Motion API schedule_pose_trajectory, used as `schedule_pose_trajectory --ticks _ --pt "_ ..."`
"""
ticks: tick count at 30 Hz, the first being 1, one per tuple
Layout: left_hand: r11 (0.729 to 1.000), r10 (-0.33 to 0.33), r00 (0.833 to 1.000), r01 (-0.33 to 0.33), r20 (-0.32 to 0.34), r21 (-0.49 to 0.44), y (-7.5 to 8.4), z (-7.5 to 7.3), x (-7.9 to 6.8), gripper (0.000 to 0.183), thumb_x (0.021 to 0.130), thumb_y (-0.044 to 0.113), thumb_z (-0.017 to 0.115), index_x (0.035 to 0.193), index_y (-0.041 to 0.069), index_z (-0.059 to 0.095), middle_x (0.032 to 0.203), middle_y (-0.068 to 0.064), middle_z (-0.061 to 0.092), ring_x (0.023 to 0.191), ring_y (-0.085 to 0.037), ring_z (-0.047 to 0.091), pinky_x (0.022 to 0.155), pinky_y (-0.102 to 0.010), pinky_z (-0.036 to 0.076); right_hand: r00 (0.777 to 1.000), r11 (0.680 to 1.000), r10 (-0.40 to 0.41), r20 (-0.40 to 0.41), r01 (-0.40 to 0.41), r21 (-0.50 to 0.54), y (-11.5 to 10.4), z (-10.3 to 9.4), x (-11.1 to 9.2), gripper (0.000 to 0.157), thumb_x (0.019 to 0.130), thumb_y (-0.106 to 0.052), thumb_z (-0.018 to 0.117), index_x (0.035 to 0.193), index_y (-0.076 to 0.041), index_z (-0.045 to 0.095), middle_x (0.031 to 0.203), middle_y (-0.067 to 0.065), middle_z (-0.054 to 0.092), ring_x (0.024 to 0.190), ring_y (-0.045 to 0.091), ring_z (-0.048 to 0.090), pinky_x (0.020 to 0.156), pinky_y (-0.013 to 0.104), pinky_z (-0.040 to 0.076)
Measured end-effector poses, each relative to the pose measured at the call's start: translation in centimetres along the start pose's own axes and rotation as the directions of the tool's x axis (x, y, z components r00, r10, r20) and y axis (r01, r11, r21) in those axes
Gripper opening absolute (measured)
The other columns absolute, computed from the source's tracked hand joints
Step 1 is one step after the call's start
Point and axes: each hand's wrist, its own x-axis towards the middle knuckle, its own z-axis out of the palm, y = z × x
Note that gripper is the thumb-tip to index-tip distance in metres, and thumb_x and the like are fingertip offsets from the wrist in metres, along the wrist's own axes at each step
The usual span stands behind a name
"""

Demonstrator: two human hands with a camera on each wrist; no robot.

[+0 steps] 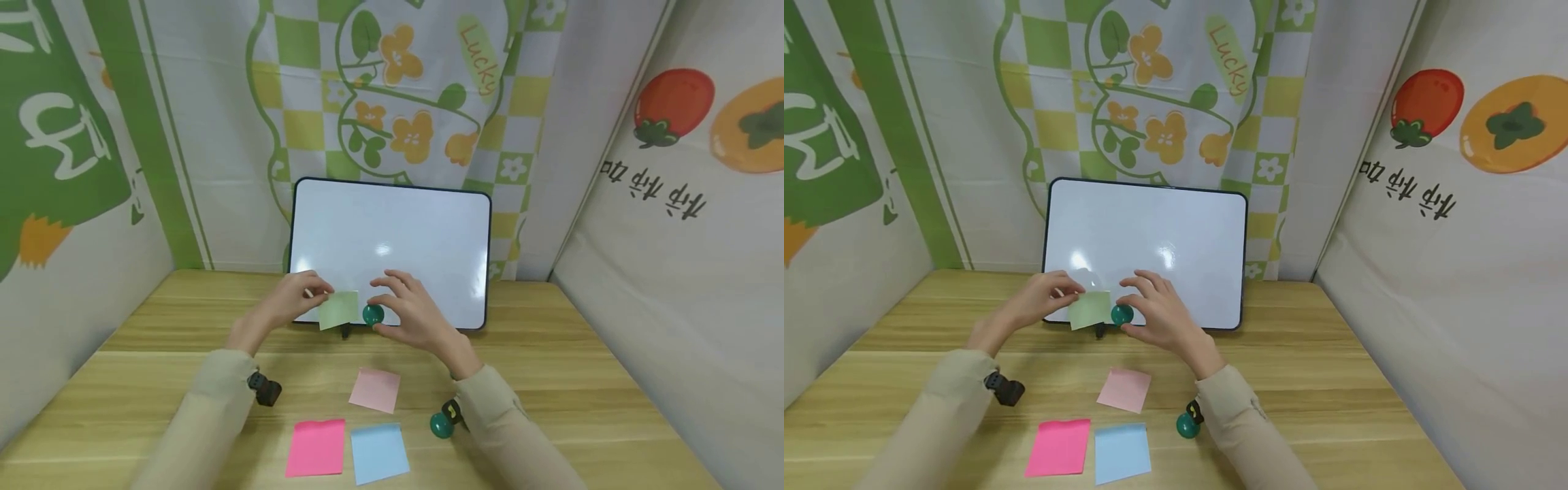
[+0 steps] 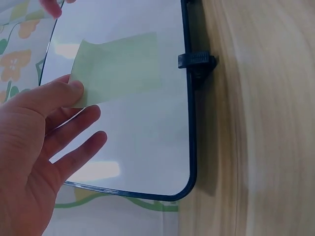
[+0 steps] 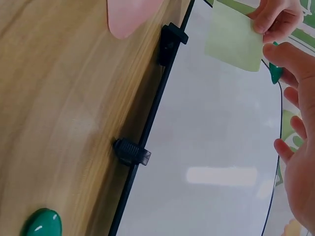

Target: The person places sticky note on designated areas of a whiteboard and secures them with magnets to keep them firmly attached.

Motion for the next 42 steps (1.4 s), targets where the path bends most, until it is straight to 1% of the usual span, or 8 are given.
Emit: schedule_pose_trajectory --ticks 8,12,15,19,25,31,38,42 --pt "0.999 -0.009 1.000 0.008 0.021 0.040 0.0 -0.7 0.8 0.019 0.094 0.007 0.066 0.111 0.005 0.073 0.096 -0.005 0.071 0.088 -0.020 0.067 0.082 -0.043 0.058 0.998 0.997 -0.043 -0.053 0.039 -0.073 -0.1 0.0 1.4 0.037 0.082 -0.034 0.080 0.114 -0.017 0.071 0.142 0.007 0.052 0.141 0.036 0.038 0.113 0.052 0.037" --pt "0.994 -0.063 0.998 0.061 0.011 0.093 0.0 -1.1 1.0 0.020 0.093 0.011 0.067 0.113 0.008 0.074 0.097 -0.004 0.072 0.088 -0.020 0.068 0.080 -0.044 0.057 0.992 0.993 -0.077 -0.098 0.067 -0.102 0.0 0.2 2.2 0.038 0.082 -0.035 0.080 0.114 -0.017 0.071 0.141 0.008 0.053 0.141 0.035 0.039 0.113 0.052 0.037" --pt "0.988 -0.111 0.994 0.110 0.007 0.111 0.0 -1.4 1.1 0.021 0.094 0.015 0.068 0.114 0.011 0.074 0.098 -0.004 0.073 0.091 -0.021 0.068 0.081 -0.045 0.057 0.988 0.991 -0.095 -0.122 0.082 -0.106 0.2 0.6 2.7 0.038 0.082 -0.035 0.081 0.114 -0.016 0.071 0.140 0.009 0.054 0.140 0.036 0.040 0.113 0.051 0.037" --pt "0.983 -0.130 0.991 0.131 -0.015 0.131 -0.2 -1.5 1.5 0.021 0.094 0.016 0.068 0.114 0.011 0.073 0.101 -0.005 0.074 0.092 -0.023 0.068 0.080 -0.045 0.057 0.987 0.991 -0.094 -0.127 0.081 -0.108 0.5 1.2 3.2 0.038 0.083 -0.036 0.080 0.114 -0.015 0.071 0.140 0.009 0.054 0.139 0.036 0.041 0.115 0.050 0.036" --pt "0.978 -0.104 0.992 0.114 -0.066 0.176 -0.3 -1.8 2.2 0.020 0.093 0.017 0.069 0.111 0.010 0.074 0.101 -0.007 0.073 0.091 -0.023 0.066 0.076 -0.042 0.056 0.983 0.989 -0.108 -0.149 0.091 -0.115 0.6 2.0 4.3 0.039 0.085 -0.034 0.077 0.117 -0.013 0.070 0.138 0.008 0.056 0.138 0.032 0.044 0.116 0.045 0.036" --pt "0.975 -0.064 0.994 0.080 -0.085 0.206 -0.5 -2.3 2.6 0.019 0.093 0.017 0.069 0.110 0.010 0.074 0.102 -0.007 0.074 0.092 -0.023 0.066 0.078 -0.042 0.056 0.974 0.989 -0.121 -0.193 0.101 -0.112 0.7 2.6 5.4 0.040 0.087 -0.034 0.076 0.119 -0.013 0.069 0.138 0.010 0.056 0.137 0.029 0.045 0.115 0.043 0.037" --pt "0.977 -0.040 0.994 0.061 -0.106 0.205 -0.9 -2.5 3.0 0.016 0.093 0.016 0.070 0.106 0.010 0.075 0.102 -0.006 0.075 0.092 -0.023 0.066 0.078 -0.042 0.056 0.979 0.995 -0.070 -0.192 0.053 -0.089 0.9 3.3 6.7 0.039 0.087 -0.032 0.075 0.121 -0.012 0.067 0.136 0.010 0.056 0.133 0.029 0.049 0.111 0.046 0.042" --pt "0.982 -0.051 0.992 0.071 -0.115 0.175 -1.0 -2.5 3.3 0.016 0.094 0.017 0.068 0.107 0.010 0.075 0.103 -0.006 0.074 0.094 -0.023 0.065 0.080 -0.043 0.055 0.984 0.997 -0.031 -0.174 0.019 -0.072 1.3 3.6 7.1 0.040 0.087 -0.028 0.075 0.124 -0.013 0.066 0.137 0.010 0.055 0.131 0.029 0.049 0.107 0.046 0.044"
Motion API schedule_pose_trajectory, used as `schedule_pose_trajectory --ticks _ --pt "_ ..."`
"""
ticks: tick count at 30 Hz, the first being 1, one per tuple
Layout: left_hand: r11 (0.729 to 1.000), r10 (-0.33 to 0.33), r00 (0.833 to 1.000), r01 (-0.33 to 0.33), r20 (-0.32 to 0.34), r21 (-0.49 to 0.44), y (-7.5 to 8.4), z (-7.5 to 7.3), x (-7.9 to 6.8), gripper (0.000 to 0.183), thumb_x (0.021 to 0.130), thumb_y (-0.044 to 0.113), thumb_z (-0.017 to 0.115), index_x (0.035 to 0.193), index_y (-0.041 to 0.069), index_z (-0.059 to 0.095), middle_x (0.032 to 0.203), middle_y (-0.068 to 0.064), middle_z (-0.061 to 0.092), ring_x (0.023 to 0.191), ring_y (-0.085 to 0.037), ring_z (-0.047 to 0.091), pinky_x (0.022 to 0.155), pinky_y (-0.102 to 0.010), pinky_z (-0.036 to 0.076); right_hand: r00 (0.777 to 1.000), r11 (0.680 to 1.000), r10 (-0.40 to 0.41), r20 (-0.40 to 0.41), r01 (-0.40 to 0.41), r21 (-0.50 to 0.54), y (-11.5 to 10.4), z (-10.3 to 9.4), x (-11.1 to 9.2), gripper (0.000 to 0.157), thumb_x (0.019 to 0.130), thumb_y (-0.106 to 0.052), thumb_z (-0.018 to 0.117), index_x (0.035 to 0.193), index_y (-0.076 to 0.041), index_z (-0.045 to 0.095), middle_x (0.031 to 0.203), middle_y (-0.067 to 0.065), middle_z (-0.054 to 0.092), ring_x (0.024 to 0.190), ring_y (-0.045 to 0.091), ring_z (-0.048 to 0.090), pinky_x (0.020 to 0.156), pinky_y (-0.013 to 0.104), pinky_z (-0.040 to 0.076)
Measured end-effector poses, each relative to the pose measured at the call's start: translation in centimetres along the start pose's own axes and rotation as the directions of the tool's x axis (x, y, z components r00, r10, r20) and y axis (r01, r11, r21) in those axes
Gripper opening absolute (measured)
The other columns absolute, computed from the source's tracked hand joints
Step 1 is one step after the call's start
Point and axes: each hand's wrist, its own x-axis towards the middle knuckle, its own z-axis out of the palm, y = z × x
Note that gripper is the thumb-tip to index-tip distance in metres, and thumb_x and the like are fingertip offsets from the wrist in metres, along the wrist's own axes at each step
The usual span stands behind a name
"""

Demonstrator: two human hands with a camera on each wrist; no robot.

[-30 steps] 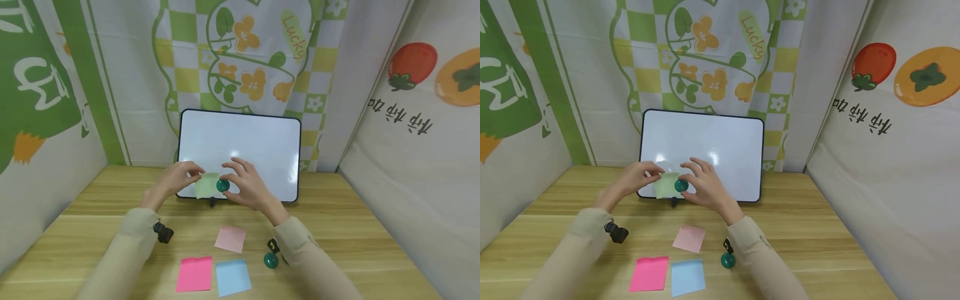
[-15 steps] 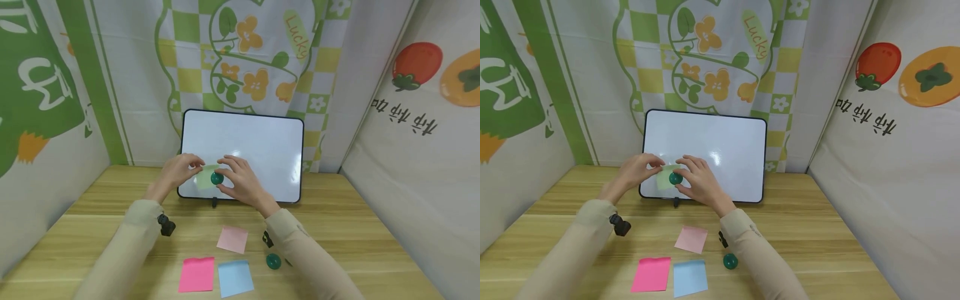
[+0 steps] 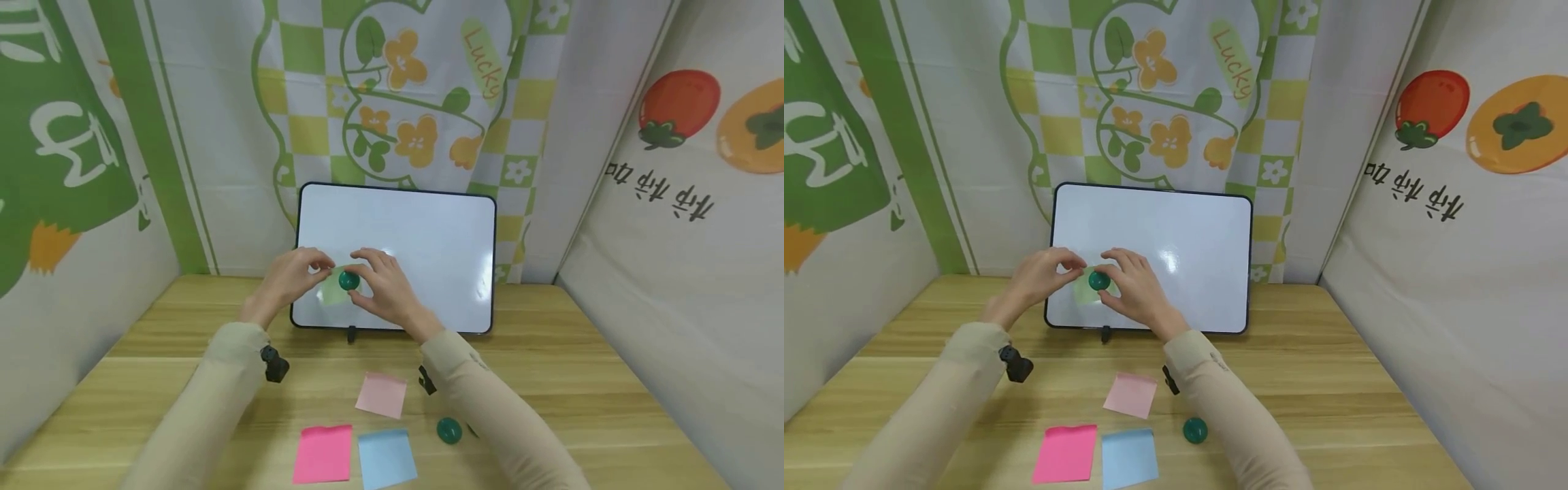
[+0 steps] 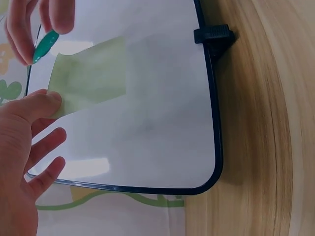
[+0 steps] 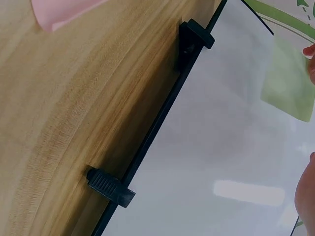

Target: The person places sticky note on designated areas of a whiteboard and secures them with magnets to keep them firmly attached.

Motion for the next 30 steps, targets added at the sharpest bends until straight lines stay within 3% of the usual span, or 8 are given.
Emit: schedule_pose_trajectory --ticks 7,20,25,30 --pt "0.999 -0.025 1.000 0.024 -0.016 -0.025 -0.1 0.2 0.8 0.015 0.094 0.016 0.067 0.105 0.010 0.075 0.105 -0.007 0.074 0.095 -0.025 0.065 0.082 -0.044 0.054 0.998 0.998 0.059 -0.009 -0.059 0.022 0.3 0.7 0.2 0.041 0.087 -0.024 0.075 0.125 -0.012 0.065 0.136 0.011 0.054 0.129 0.030 0.049 0.104 0.046 0.045" --pt "0.996 0.069 0.996 -0.066 -0.051 0.053 -1.6 1.1 2.7 0.012 0.091 0.013 0.071 0.100 0.008 0.077 0.095 -0.007 0.076 0.089 -0.026 0.060 0.083 -0.043 0.047 0.993 0.993 0.116 -0.020 -0.117 -0.025 1.1 2.0 1.6 0.038 0.087 -0.023 0.076 0.122 -0.012 0.066 0.136 0.012 0.054 0.129 0.030 0.050 0.103 0.046 0.046" --pt "0.994 0.052 0.996 -0.046 -0.067 0.095 -1.8 1.2 2.6 0.010 0.090 0.013 0.072 0.097 0.008 0.077 0.093 -0.007 0.076 0.092 -0.028 0.058 0.086 -0.047 0.043 0.988 0.988 0.144 0.048 -0.141 -0.062 1.0 2.2 2.3 0.038 0.089 -0.025 0.073 0.124 -0.011 0.066 0.140 0.012 0.052 0.132 0.030 0.048 0.107 0.046 0.045" --pt "0.988 0.069 0.993 -0.054 -0.101 0.145 -2.1 1.5 2.4 0.009 0.088 0.013 0.074 0.096 0.009 0.078 0.091 -0.006 0.076 0.093 -0.028 0.058 0.084 -0.046 0.041 0.975 0.973 0.216 0.046 -0.211 -0.096 1.0 2.7 2.6 0.039 0.088 -0.027 0.075 0.124 -0.013 0.066 0.142 0.010 0.051 0.132 0.029 0.048 0.106 0.045 0.045"
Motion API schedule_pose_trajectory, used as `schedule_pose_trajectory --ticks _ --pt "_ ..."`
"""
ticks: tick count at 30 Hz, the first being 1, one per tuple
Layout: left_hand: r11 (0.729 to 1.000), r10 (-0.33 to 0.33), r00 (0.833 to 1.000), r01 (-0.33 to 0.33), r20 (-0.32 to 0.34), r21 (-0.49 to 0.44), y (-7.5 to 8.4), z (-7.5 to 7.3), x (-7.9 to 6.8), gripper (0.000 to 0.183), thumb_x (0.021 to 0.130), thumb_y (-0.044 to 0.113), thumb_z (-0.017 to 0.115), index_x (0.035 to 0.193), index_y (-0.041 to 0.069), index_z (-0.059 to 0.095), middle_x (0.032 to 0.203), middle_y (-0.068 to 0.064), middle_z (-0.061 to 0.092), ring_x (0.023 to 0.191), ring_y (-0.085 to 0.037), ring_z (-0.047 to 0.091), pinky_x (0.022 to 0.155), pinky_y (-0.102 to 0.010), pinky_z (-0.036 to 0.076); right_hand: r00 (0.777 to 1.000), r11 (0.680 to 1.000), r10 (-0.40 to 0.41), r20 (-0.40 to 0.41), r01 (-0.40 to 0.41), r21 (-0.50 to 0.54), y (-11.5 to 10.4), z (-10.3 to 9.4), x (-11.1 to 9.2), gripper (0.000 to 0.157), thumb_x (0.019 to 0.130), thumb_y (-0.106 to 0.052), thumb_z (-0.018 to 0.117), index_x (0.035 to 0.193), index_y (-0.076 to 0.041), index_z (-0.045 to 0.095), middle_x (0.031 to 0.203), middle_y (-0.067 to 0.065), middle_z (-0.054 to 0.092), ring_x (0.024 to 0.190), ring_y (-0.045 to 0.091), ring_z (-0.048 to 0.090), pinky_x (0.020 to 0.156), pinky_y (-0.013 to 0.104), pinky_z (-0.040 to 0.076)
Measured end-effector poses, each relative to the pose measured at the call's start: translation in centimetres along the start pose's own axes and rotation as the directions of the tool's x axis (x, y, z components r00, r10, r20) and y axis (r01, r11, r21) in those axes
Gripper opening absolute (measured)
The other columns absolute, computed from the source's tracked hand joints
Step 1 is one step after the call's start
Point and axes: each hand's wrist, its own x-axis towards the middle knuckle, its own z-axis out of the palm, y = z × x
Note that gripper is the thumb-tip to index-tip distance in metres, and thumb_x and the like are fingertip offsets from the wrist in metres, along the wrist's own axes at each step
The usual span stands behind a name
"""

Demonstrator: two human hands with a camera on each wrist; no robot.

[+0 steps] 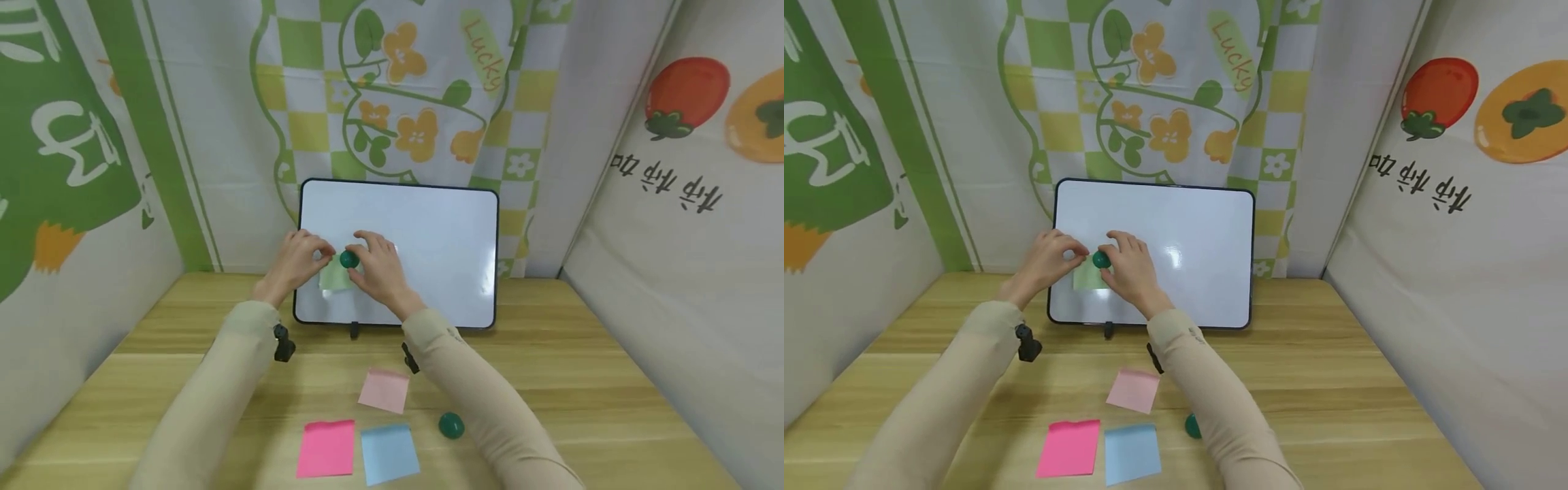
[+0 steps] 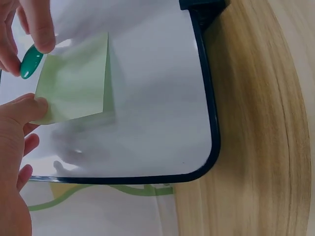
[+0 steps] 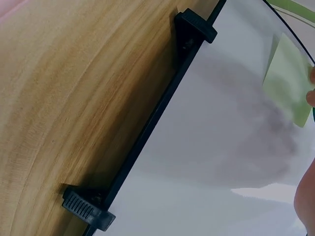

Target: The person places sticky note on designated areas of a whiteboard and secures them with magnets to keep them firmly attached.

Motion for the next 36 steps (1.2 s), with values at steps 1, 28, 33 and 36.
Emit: schedule_pose_trajectory --ticks 1,28,33,36 --pt "1.000 0.008 1.000 -0.008 -0.005 0.006 -0.1 0.1 0.1 0.009 0.089 0.014 0.074 0.096 0.009 0.078 0.092 -0.005 0.076 0.093 -0.028 0.058 0.084 -0.046 0.040 1.000 1.000 0.010 0.003 -0.010 -0.005 0.1 0.1 0.1 0.039 0.088 -0.028 0.075 0.124 -0.013 0.066 0.142 0.010 0.051 0.132 0.028 0.048 0.107 0.044 0.045" --pt "0.999 0.035 0.993 -0.035 -0.111 0.005 -0.8 1.4 0.1 0.007 0.085 0.012 0.078 0.091 0.009 0.078 0.088 -0.006 0.076 0.091 -0.028 0.058 0.084 -0.045 0.040 0.998 0.995 0.032 0.051 -0.026 -0.101 -0.2 1.6 0.9 0.037 0.091 -0.029 0.071 0.124 -0.015 0.066 0.142 0.009 0.051 0.133 0.027 0.047 0.106 0.044 0.044" --pt "0.999 0.043 0.991 -0.042 -0.128 0.005 -0.9 1.6 0.1 0.007 0.084 0.011 0.079 0.091 0.009 0.078 0.086 -0.006 0.076 0.091 -0.028 0.058 0.086 -0.046 0.041 0.998 0.991 0.036 0.059 -0.028 -0.128 -0.2 1.7 1.0 0.038 0.091 -0.031 0.071 0.125 -0.016 0.066 0.142 0.008 0.051 0.133 0.026 0.048 0.106 0.044 0.044" --pt "0.999 0.038 0.991 -0.038 -0.126 0.005 -0.9 1.7 0.1 0.007 0.084 0.011 0.079 0.090 0.009 0.078 0.086 -0.006 0.076 0.092 -0.028 0.059 0.087 -0.046 0.041 0.998 0.991 0.035 0.061 -0.027 -0.131 -0.3 1.8 1.1 0.038 0.091 -0.031 0.071 0.125 -0.016 0.066 0.142 0.008 0.051 0.133 0.026 0.048 0.107 0.044 0.044"
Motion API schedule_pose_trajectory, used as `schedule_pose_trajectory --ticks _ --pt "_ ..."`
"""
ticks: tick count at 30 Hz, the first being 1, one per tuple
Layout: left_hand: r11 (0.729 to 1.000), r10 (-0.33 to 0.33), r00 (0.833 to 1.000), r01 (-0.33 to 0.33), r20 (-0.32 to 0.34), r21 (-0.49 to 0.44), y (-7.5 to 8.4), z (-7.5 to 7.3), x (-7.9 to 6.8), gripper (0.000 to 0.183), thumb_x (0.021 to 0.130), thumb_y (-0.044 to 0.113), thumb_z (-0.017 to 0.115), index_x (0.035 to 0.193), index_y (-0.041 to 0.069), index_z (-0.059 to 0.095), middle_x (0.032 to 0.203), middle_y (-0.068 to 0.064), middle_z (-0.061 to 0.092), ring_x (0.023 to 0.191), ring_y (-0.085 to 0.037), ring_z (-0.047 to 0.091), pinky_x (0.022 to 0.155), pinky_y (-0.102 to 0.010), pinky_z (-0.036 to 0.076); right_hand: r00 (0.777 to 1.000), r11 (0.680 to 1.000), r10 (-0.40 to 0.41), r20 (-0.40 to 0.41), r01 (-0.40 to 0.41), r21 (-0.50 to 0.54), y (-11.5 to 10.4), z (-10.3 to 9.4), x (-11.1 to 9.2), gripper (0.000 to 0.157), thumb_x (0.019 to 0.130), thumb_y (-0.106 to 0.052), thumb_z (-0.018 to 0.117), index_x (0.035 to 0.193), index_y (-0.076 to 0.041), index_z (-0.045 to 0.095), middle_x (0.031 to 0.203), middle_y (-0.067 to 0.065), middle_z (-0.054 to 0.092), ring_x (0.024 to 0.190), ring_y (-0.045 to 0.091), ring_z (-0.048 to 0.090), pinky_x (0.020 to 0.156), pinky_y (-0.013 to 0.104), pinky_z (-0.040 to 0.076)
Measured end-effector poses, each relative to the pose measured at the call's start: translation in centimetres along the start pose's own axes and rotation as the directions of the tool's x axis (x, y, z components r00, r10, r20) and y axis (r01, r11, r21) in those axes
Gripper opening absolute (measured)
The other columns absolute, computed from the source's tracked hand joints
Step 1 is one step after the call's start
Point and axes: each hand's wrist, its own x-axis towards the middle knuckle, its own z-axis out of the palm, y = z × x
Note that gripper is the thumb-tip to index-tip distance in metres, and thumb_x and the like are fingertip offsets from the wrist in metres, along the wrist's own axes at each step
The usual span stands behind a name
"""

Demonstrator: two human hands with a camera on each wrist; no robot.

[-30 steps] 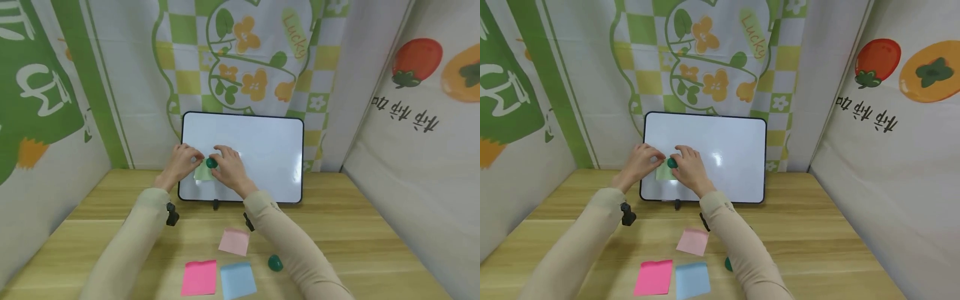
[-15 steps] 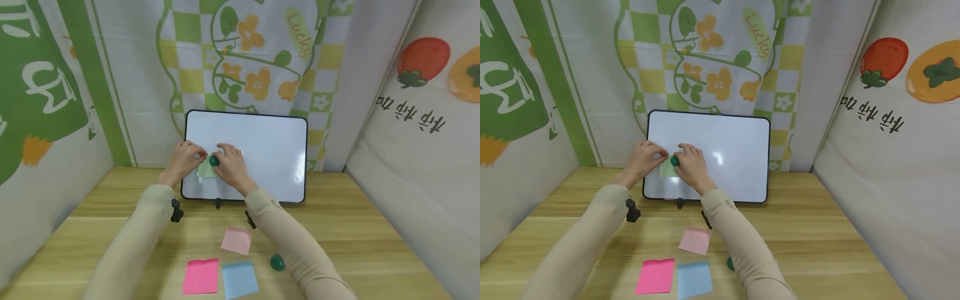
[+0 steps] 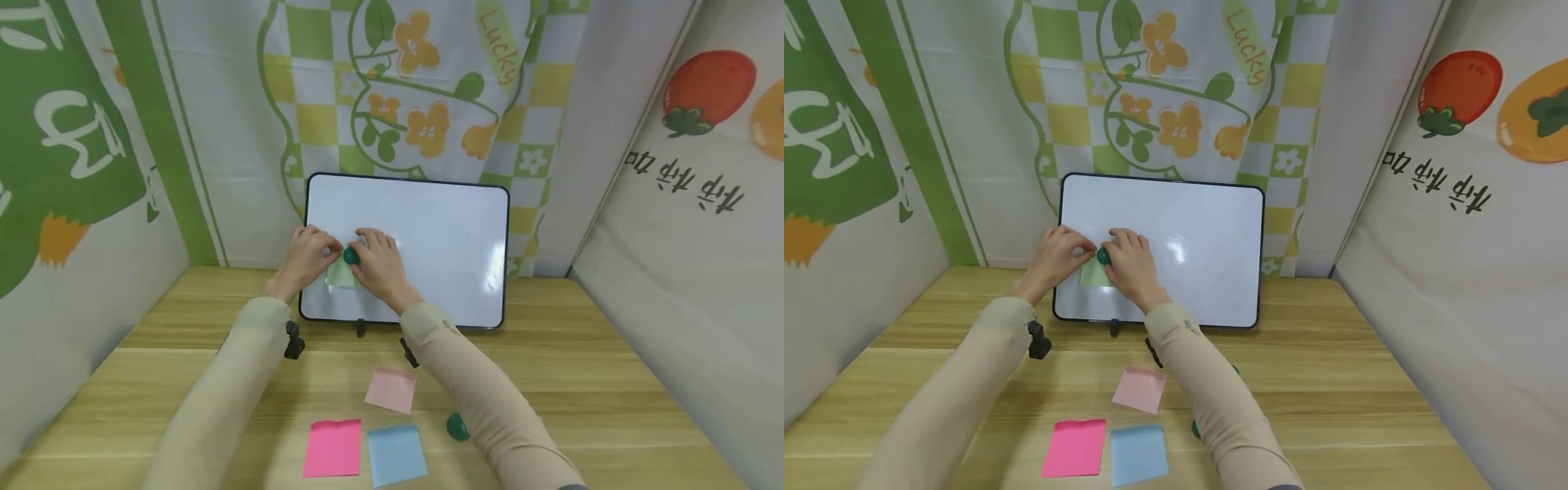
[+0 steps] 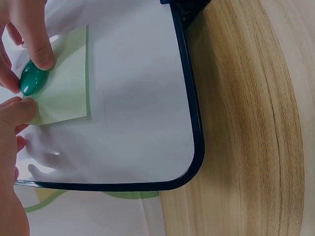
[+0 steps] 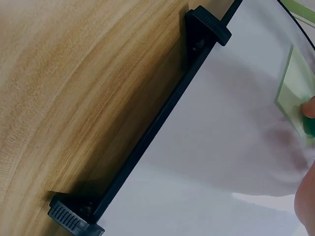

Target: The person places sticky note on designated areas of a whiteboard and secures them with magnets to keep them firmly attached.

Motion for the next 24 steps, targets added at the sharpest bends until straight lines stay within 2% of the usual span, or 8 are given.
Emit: schedule_pose_trajectory --ticks 14,24 --pt "0.997 -0.062 0.995 0.059 0.082 0.040 0.52 -0.44 0.09 0.011 0.086 0.017 0.077 0.095 0.010 0.077 0.092 -0.005 0.075 0.092 -0.027 0.058 0.087 -0.045 0.040 1.000 0.999 -0.005 0.006 0.005 -0.050 -0.13 0.27 0.30 0.036 0.092 -0.032 0.069 0.125 -0.018 0.067 0.142 0.006 0.051 0.135 0.025 0.045 0.109 0.043 0.041" --pt "0.996 -0.076 0.995 0.072 0.071 0.054 0.25 -0.29 -0.24 0.012 0.087 0.020 0.077 0.096 0.011 0.077 0.091 -0.005 0.073 0.091 -0.027 0.057 0.087 -0.046 0.040 1.000 0.998 -0.016 0.000 0.016 -0.060 -0.18 0.50 0.33 0.037 0.092 -0.032 0.069 0.126 -0.018 0.067 0.142 0.006 0.051 0.135 0.025 0.045 0.110 0.043 0.040"
